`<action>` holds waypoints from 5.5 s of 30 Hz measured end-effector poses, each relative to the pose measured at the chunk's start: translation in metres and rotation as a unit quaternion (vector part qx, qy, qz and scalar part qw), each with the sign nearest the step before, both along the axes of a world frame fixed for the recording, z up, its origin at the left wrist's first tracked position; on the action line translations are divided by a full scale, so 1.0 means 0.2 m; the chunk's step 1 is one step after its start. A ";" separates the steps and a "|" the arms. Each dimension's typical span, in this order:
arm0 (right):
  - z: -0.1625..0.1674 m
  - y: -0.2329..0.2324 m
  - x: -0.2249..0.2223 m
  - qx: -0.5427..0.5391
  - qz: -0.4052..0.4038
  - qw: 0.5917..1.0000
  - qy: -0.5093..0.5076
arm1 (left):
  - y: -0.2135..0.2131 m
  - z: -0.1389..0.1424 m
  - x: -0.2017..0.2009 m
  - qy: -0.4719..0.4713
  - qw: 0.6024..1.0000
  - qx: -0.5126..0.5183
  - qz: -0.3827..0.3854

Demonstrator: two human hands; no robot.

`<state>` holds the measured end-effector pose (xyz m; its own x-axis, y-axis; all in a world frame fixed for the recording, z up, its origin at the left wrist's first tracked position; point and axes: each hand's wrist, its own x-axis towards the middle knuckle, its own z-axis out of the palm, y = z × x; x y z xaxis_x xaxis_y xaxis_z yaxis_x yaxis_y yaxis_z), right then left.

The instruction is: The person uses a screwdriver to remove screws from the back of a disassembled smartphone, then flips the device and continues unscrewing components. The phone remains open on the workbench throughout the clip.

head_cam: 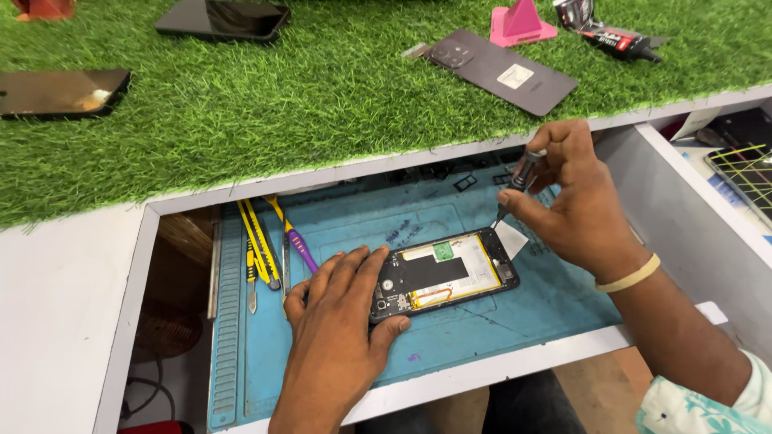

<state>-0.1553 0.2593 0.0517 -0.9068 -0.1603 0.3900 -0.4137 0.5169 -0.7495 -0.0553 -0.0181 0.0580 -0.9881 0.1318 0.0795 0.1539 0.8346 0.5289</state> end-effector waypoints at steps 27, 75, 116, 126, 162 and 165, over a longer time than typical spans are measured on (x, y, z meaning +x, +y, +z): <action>0.03 0.00 0.02 -0.117 0.111 0.987 -0.018 | 0.00 -0.03 0.00 -0.002 1.000 -0.014 -0.002; -0.05 0.01 0.10 -0.134 0.096 0.986 -0.003 | -0.01 -0.02 0.05 0.021 1.000 0.000 -0.004; -0.03 0.02 0.10 -0.169 0.159 0.972 -0.047 | 0.00 -0.02 0.06 0.024 1.000 0.004 0.001; -0.03 -0.01 0.11 0.018 -0.024 0.998 0.062 | 0.00 -0.02 0.05 0.020 1.000 -0.002 -0.002; 0.00 0.00 0.09 -0.033 -0.015 0.999 -0.022 | 0.00 -0.01 0.04 0.015 1.000 -0.019 -0.003; 0.02 0.01 0.10 -0.215 0.132 0.964 -0.085 | 0.00 -0.01 0.04 0.020 1.000 -0.015 -0.002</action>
